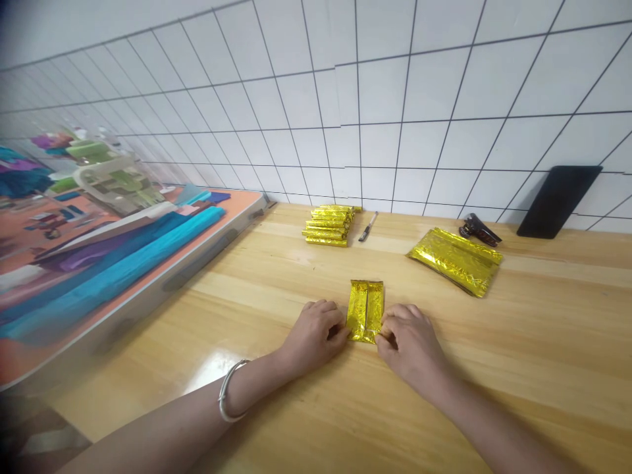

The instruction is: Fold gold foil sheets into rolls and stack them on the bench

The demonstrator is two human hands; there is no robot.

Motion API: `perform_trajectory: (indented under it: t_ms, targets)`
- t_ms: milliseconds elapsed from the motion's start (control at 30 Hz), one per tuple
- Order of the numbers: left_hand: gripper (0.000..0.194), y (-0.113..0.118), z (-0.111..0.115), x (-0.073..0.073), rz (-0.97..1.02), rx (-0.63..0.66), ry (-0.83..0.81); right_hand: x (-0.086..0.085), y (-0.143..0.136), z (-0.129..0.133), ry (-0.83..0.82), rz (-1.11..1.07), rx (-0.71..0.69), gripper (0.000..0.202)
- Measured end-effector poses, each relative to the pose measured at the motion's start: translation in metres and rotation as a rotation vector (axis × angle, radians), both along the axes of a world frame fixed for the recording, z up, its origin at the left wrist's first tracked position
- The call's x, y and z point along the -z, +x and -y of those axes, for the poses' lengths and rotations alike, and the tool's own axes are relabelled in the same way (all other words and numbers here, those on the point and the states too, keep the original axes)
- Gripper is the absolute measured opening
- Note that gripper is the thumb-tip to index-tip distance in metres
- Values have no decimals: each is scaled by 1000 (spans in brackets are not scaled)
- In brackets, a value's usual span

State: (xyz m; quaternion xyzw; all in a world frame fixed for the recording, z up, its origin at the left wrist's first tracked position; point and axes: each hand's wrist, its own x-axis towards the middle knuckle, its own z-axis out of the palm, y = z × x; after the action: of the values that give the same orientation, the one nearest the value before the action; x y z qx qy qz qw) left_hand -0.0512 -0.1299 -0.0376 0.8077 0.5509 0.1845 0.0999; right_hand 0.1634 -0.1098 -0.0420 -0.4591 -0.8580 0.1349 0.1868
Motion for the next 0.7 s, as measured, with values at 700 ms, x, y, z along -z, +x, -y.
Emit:
perform_trajectory:
  t_ms: [700]
  targets:
    - [22, -1, 20, -15, -368, 553, 181, 2, 3, 0, -12, 34, 41, 14]
